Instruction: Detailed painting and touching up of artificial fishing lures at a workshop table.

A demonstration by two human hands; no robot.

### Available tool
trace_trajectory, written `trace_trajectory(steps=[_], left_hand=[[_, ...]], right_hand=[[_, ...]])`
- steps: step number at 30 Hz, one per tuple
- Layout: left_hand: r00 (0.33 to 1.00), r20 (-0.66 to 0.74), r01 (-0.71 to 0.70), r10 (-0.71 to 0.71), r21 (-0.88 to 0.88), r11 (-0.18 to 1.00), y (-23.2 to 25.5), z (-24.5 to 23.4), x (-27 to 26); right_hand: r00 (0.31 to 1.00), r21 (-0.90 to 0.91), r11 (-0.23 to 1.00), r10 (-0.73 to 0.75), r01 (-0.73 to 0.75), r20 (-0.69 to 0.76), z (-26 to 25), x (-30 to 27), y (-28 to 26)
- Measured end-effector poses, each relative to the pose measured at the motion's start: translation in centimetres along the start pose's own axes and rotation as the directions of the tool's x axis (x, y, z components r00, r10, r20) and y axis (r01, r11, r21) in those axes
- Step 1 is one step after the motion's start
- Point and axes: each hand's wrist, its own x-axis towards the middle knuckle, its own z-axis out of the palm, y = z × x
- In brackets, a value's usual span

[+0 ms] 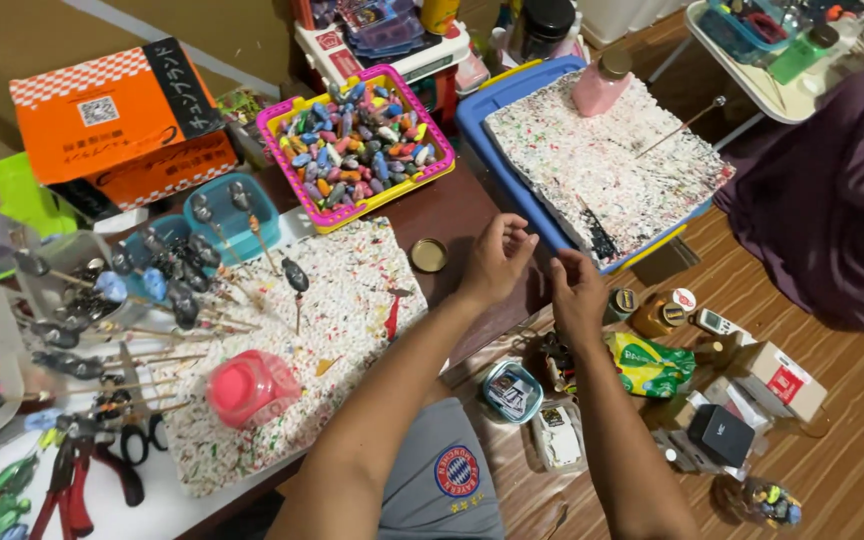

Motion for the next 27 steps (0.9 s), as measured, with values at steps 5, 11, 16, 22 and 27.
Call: trace_trajectory(steps=[5, 11, 16, 22, 27], left_hand=[[0.996, 0.021, 0.086, -0.088, 0.088, 0.992, -4.1, 1.0, 1.1], [0.988, 0.051, 0.136, -0.145, 0.157, 0.978, -4.1, 0.1, 1.0], [0.986, 0.066, 0.141, -0.156, 0.187, 0.972, -4.1, -0.2, 1.1], [0.992, 0.047, 0.101, -0.117, 0.260, 0.960, -4.3, 0.2, 1.1], [0.990, 0.048, 0.113, -0.130, 0.264, 0.958, -3.4, 0.0, 1.1]], right_hand=[[0.998, 0.018, 0.998, 0.053, -0.053, -0.027, -0.4, 1.3, 1.2], [0.993, 0.068, 0.993, 0.097, -0.092, -0.070, -0.2, 5.2, 2.1], [0.984, 0.111, 0.987, 0.127, -0.114, -0.121, 0.4, 10.2, 2.4], [0.958, -0.005, 0.987, 0.155, -0.161, -0.241, 2.5, 15.7, 8.8], [0.938, -0.157, 0.976, 0.090, -0.150, -0.336, 4.8, 20.3, 16.0]])
